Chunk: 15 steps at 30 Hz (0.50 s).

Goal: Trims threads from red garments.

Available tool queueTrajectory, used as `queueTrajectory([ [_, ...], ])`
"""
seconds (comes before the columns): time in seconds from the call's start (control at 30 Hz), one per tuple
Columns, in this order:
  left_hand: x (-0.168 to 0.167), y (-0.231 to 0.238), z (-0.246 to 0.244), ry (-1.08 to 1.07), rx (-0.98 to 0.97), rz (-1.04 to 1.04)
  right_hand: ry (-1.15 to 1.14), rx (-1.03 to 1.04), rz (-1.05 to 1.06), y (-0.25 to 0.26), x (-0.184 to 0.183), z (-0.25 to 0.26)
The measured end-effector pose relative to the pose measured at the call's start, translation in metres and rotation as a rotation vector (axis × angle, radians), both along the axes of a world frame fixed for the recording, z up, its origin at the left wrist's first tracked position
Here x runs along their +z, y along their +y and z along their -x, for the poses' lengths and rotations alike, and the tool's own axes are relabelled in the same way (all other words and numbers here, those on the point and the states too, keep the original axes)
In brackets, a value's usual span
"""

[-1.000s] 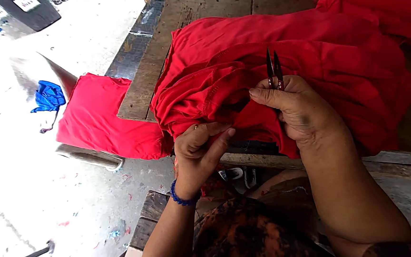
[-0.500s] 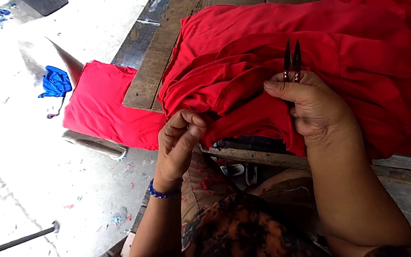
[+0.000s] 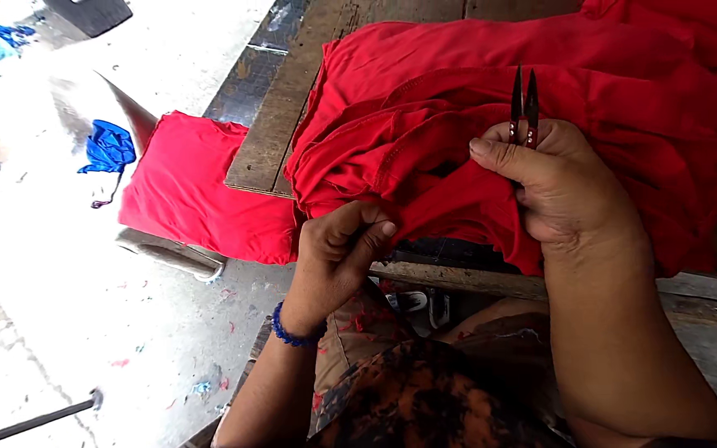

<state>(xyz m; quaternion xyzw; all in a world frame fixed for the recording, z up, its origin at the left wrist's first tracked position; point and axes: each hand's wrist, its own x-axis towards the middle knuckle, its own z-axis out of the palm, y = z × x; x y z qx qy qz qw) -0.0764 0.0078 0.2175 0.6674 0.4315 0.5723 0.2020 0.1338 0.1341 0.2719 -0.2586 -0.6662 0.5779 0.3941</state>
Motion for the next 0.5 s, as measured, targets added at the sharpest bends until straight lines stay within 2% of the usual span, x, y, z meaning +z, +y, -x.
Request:
queueTrajectory([
  [0.13,-0.004,-0.005,-0.016,-0.374,-0.008,0.093,-0.201,-0.104,-0.33,-0.008,-0.013,0.012],
  [0.23,-0.006,-0.01,-0.024,-0.545,-0.008,0.108,-0.349,-0.15,-0.447,-0.026,-0.017,0.013],
  [0.3,-0.007,-0.014,-0.029,-0.588,0.004,0.094,-0.415,-0.185,-0.529,-0.04,-0.017,0.007],
  [0.5,-0.003,-0.019,-0.033,-0.529,0.022,0.011,-0.503,-0.39,-0.988,-0.085,-0.016,-0.007],
])
